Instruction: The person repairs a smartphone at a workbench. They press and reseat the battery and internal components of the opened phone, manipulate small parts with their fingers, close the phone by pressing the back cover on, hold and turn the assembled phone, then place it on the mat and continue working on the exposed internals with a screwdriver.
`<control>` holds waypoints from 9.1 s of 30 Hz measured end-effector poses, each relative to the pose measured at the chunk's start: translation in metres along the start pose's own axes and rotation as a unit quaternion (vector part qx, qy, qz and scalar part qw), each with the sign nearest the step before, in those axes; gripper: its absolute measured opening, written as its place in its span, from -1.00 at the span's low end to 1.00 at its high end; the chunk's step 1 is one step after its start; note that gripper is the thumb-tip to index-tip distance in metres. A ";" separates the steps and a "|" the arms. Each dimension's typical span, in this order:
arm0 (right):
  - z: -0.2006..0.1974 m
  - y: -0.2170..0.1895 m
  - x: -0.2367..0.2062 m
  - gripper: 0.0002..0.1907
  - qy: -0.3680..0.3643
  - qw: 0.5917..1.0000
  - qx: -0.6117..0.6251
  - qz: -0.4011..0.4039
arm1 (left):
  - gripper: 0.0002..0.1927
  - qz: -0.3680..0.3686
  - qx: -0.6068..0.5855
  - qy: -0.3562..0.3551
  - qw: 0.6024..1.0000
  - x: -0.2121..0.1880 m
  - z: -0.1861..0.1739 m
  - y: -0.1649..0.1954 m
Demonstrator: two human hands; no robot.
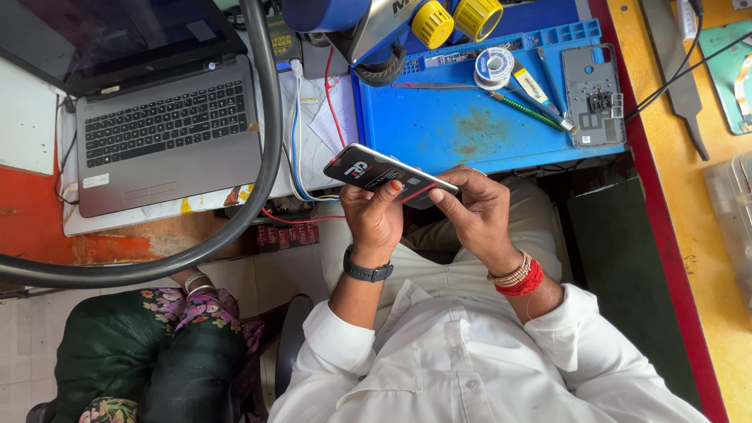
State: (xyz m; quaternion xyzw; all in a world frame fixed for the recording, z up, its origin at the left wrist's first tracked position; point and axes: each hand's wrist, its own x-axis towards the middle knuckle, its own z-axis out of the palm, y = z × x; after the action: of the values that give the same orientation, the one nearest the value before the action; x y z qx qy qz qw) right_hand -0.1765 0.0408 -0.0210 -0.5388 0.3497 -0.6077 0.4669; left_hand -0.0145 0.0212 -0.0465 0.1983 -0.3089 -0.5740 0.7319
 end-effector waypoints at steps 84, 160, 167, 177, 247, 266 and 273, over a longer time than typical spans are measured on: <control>-0.019 -0.007 0.011 -0.88 0.061 0.969 0.040 0.236 | -0.78 -0.199 0.157 -0.032 0.967 -0.009 0.012 -0.004; -0.020 -0.035 0.030 -0.63 0.013 0.911 -0.411 -0.035 | -0.87 -0.110 0.093 0.043 0.989 0.013 0.028 -0.039; 0.009 -0.044 0.024 -0.22 -0.039 0.839 -0.523 -0.143 | -0.85 -0.099 0.138 0.079 0.982 0.009 0.031 -0.035; -0.017 -0.032 0.015 -0.63 -0.104 0.990 -0.020 0.089 | -0.45 -0.102 -0.014 0.012 0.995 0.022 0.028 0.016; -0.028 -0.001 0.000 -0.73 0.027 0.972 -0.214 -0.091 | -0.80 -0.038 -0.025 0.032 0.998 0.004 0.040 -0.027; -0.046 0.015 -0.004 -0.70 0.039 0.995 -0.090 -0.020 | -0.79 -0.061 -0.001 0.066 0.996 0.002 0.055 -0.030; -0.046 0.011 -0.004 -0.68 0.024 0.996 -0.087 -0.009 | -0.81 -0.106 -0.012 0.066 0.992 0.004 0.053 -0.027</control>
State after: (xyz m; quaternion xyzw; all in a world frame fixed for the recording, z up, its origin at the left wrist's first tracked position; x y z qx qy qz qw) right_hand -0.2196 0.0375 -0.0402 -0.5658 0.4074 -0.5918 0.4045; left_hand -0.0692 0.0138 -0.0242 0.2588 -0.2301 -0.6379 0.6879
